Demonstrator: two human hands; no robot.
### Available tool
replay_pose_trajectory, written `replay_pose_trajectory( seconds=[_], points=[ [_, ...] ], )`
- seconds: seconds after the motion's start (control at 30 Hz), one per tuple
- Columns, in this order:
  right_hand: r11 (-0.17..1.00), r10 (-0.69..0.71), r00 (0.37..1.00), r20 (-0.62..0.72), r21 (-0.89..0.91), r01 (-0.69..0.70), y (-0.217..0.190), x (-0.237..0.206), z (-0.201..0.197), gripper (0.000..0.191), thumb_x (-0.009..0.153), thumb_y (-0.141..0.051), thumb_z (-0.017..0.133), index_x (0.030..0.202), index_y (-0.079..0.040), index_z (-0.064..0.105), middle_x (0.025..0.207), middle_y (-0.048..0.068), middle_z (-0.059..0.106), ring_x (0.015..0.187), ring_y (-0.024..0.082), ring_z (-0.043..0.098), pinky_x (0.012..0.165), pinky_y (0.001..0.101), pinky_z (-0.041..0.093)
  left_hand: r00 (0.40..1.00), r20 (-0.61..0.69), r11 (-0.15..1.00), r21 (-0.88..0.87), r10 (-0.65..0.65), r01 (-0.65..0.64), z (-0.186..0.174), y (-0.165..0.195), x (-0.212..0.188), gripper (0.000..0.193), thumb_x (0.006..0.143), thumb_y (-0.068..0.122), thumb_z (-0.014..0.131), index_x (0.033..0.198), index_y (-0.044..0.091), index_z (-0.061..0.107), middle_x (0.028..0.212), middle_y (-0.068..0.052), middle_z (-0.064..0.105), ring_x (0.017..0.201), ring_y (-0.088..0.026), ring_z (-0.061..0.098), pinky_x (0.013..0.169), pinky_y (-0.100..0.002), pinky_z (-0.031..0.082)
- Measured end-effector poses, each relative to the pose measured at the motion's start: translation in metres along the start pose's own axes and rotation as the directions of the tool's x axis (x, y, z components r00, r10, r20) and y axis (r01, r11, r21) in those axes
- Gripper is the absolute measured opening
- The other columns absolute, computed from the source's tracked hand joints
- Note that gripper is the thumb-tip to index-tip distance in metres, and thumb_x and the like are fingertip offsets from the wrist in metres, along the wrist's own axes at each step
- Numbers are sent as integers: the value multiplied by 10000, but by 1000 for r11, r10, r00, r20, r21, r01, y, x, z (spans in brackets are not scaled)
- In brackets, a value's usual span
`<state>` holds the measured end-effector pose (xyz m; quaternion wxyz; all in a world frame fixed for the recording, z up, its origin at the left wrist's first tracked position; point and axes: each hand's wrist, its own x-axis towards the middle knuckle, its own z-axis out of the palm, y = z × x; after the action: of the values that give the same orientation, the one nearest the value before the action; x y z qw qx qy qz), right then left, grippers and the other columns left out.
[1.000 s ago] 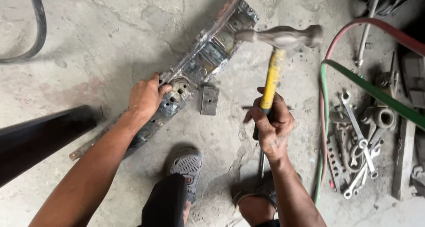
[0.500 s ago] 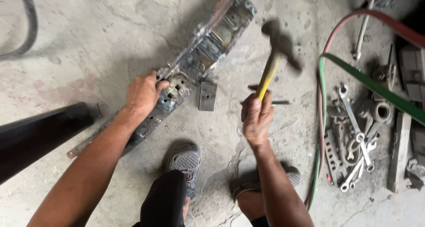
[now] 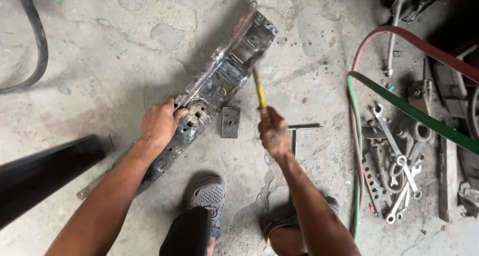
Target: The person carries a rusty metal reinforcement bar from a disassembled car and holds it against the vehicle to check its fit. They then sit on the workshop floor and hammer the bar, using a metal block as support, to straighten and reshape it.
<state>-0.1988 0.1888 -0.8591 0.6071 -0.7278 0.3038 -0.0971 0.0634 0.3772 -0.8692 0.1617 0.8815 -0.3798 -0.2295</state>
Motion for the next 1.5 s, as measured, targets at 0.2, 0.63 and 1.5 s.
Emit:
replay_pose_trajectory(
  seconds=[0.2, 0.63, 1.5],
  points=[
    [959, -273, 824, -496, -70, 275, -22, 3, -13, 388, 1191, -367, 406, 1349, -33, 522, 707, -12, 531, 499, 56, 450, 386, 258, 373, 993, 90, 997, 19, -80, 78, -3, 2, -5, 426, 939, 410, 726, 1029, 5, 631, 784, -237, 713, 784, -443, 709, 683, -549, 550],
    [933, -274, 892, -359, -323, 156, -68, 14, -25, 473, 1158, -349, 369, 1431, 19, 486, 627, -6, 503, 496, 89, 461, 448, 300, 365, 995, 78, 998, 14, -68, 67, 0, -2, -7, 452, 943, 427, 721, 1049, -2, 628, 788, -250, 708, 798, -462, 704, 697, -558, 548],
    [452, -269, 962, 54, -875, 176, -5, 50, -85, 218, 1130, -233, 505, 1181, -33, 574, 693, 128, 609, 483, 271, 533, 418, 403, 411, 997, 62, 998, 48, -37, 34, -1, -5, -6, 440, 921, 427, 729, 1043, 15, 633, 791, -228, 716, 782, -448, 707, 686, -555, 547]
  ],
)
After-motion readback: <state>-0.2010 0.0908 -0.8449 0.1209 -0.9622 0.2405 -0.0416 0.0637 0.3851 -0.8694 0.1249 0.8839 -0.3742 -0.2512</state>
